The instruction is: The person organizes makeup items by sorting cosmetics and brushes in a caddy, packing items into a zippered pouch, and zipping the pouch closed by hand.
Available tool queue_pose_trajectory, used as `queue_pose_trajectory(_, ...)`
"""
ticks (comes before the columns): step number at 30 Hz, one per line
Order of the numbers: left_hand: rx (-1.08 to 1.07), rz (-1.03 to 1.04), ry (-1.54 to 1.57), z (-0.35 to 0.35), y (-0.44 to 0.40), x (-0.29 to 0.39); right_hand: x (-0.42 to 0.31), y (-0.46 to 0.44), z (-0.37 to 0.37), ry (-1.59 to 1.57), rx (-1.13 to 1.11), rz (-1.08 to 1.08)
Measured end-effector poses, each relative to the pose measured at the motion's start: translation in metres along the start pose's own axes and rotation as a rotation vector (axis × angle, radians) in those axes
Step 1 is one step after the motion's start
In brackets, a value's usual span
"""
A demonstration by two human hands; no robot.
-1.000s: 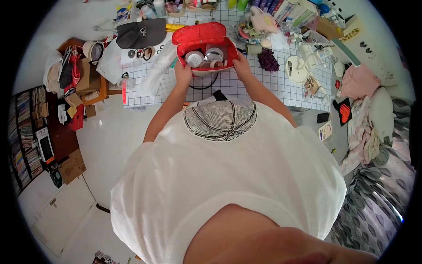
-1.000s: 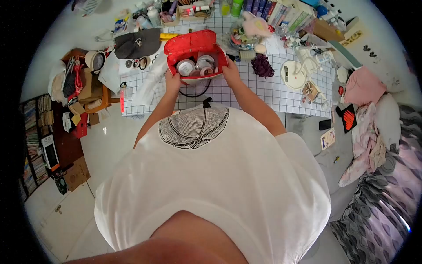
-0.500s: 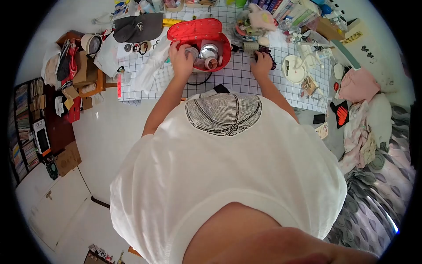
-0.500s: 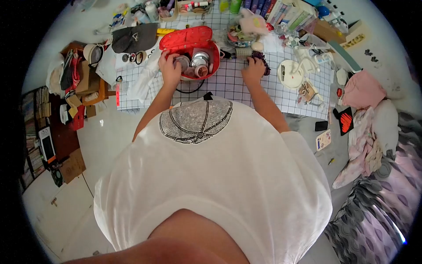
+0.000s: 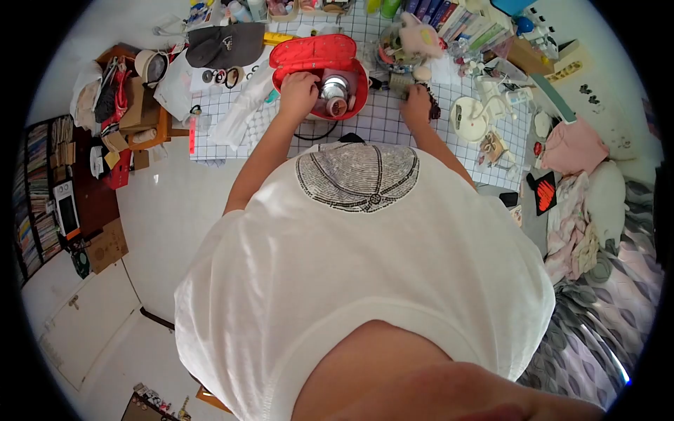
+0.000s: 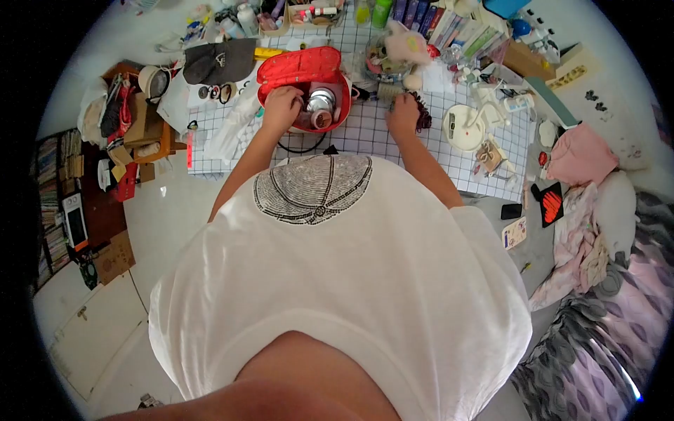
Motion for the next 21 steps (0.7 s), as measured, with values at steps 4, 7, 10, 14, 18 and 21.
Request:
queue_pose_trajectory(4, 0.085, 0.014, -0.108, 0.000, -0.002, -0.008, -0.023, -0.025, 0.019, -0.073, -0.050, -0.271)
queue_pose_trajectory(7, 0.086, -0.008, -0.060, 0.000, -0.001, -0.017, -0.048, -0.036, 0.022, -0.059, -0.049, -0.428)
queue_pose_trajectory(10, 0.068, -0.079, -0.019, 0.000, 0.002, -0.024, -0.062, -0.045, 0.027, -0.080, -0.184, -0.412)
queue_pose_trajectory(14, 0.059, -0.147, 0.020, -0.002, 0.004, -0.029, -0.057, -0.055, 0.052, -0.071, -0.288, -0.332)
queue_pose_trajectory(18, 0.087, -0.146, 0.047, -0.004, 0.004, -0.033, -0.066, -0.052, 0.038, -0.067, -0.252, -0.286)
queue_pose_trajectory(21, 0.066, -0.153, 0.050, -0.003, 0.005, -0.037, -0.052, -0.058, 0.052, -0.278, -0.294, -0.174)
Point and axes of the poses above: each hand's wrist, its own y-axis away from the middle knuckle, its own z-axis out of the palm, x = y × z, the point moved 2 cm from there along -y, towards the middle knuckle, and after that the axes turned 8 degrees about -x, right-handed, at the moved point
